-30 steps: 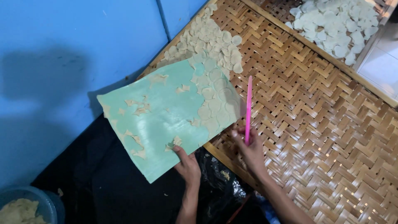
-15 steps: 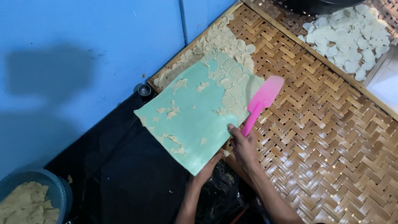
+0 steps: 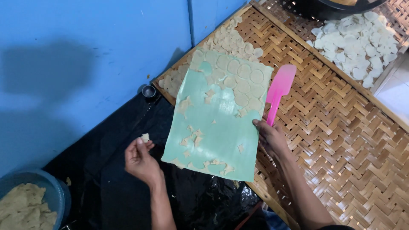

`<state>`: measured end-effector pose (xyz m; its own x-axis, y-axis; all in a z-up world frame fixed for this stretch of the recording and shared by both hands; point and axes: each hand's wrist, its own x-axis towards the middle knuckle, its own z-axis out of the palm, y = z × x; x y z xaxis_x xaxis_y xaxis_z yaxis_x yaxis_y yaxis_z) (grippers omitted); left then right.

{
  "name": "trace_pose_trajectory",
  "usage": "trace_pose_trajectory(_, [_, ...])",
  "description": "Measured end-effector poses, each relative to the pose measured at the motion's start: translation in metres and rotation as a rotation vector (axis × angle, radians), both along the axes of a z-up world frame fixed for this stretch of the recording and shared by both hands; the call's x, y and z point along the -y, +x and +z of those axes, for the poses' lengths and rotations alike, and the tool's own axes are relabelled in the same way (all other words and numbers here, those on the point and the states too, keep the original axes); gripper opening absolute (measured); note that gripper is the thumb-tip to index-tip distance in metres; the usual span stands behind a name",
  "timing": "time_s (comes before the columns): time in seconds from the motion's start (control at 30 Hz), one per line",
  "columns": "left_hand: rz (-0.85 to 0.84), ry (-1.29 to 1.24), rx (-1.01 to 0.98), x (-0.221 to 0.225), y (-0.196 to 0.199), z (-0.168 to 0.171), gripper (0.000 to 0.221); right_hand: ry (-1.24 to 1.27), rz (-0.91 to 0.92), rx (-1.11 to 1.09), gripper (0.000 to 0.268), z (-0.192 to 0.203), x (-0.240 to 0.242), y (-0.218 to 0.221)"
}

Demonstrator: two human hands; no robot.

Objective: Using a pink spatula to scrape round food items from a plastic sheet onto a woven drying tray.

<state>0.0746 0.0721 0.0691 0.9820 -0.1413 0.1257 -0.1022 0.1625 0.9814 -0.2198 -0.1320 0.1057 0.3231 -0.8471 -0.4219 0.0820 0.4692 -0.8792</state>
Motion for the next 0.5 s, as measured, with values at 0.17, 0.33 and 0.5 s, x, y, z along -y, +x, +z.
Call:
trace_pose_trajectory(0.17, [-0.480,0.335,0.392,-0.001,-0.019,0.083,0.026,-0.105,0.118,-0.178,0.027,-0.003,0.000,0.007])
trace_pose_trajectory(0.33, [-0.820,0.798,0.206,0.027,-0.032,0.100,0.021,-0.114,0.166,-0.367,0.036,-0.016,0.004,0.001])
trace_pose_trajectory(0.5, [-0.931,0.579,0.433,0.034,-0.021,0.082,0.022,-0.038,0.126,-0.118,0.039,-0.010,0.006,-0.001])
